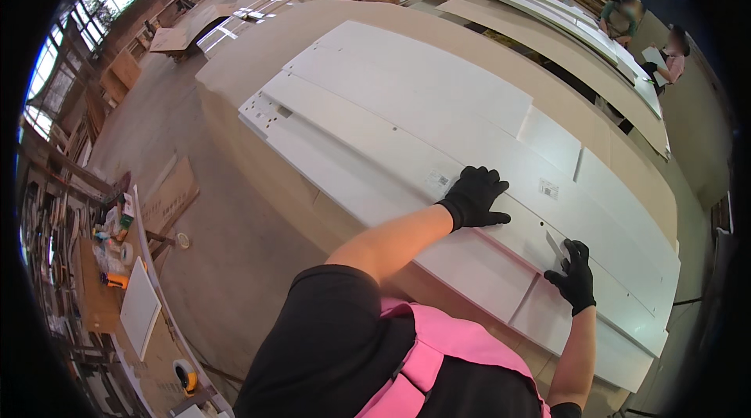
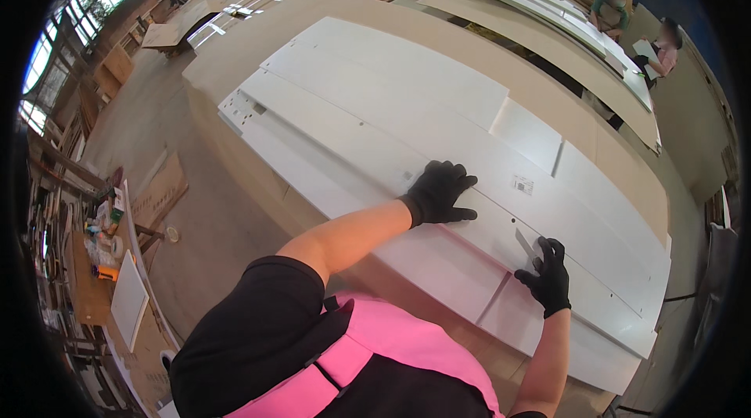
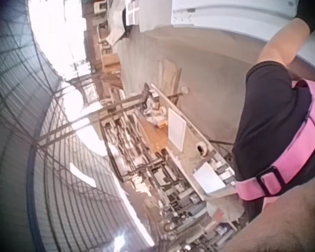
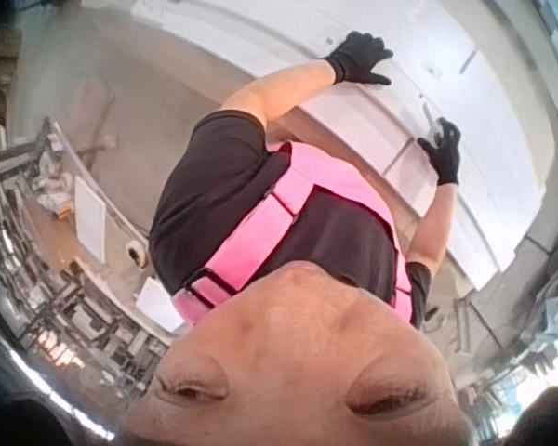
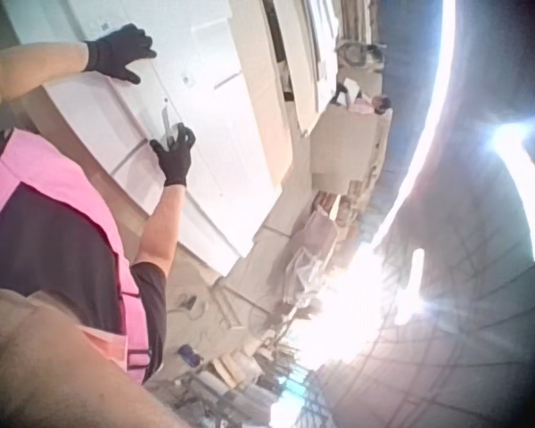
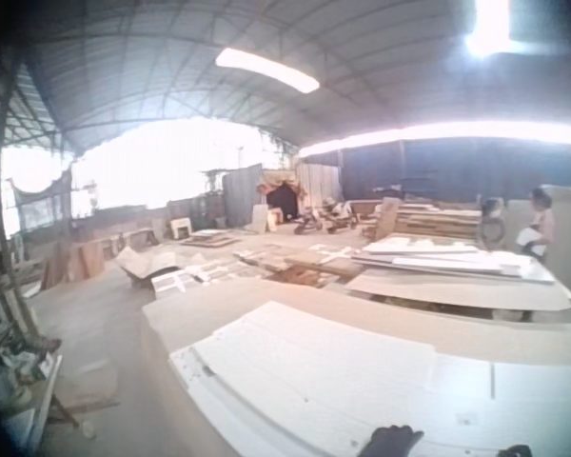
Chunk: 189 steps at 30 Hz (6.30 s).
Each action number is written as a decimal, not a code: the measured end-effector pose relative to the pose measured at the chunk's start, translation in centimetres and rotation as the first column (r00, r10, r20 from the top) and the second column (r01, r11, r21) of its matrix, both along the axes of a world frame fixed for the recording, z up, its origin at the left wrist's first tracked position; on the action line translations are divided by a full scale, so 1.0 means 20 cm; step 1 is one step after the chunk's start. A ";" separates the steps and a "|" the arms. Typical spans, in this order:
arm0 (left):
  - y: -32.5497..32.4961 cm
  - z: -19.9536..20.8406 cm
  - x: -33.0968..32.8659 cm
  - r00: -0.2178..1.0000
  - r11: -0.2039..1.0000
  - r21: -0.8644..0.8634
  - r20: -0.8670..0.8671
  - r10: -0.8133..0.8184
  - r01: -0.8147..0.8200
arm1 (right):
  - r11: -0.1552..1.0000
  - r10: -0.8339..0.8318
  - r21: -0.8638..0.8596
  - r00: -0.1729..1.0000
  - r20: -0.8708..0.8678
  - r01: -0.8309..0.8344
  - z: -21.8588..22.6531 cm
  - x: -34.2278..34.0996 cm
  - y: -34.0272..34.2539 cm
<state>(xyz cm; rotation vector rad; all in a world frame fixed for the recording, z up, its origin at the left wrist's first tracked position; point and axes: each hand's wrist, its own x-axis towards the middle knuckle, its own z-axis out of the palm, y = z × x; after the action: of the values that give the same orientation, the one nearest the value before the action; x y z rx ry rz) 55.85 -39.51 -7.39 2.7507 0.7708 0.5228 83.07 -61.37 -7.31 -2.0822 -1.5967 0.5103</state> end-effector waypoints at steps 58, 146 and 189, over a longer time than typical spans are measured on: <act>-0.40 -0.23 -0.32 0.992 0.967 0.247 -0.092 0.082 -0.057 | 0.963 0.000 0.268 0.998 -0.071 0.019 -0.18 -0.18 0.05; -4.61 -0.37 3.95 0.968 0.853 -0.519 -0.180 -0.173 0.056 | 0.586 -0.810 -0.689 0.269 -0.522 0.426 -1.28 4.35 -4.99; -3.31 -0.07 4.08 0.978 0.994 -0.101 0.202 0.052 -0.032 | 0.563 -0.824 -0.688 0.378 -0.423 0.458 -1.10 4.29 -4.66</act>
<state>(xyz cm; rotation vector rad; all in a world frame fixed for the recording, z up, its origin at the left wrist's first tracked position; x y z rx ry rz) 137.46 -105.75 -8.81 2.5467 0.7831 0.7432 168.79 -154.61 -29.25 -2.1723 -0.0623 1.2829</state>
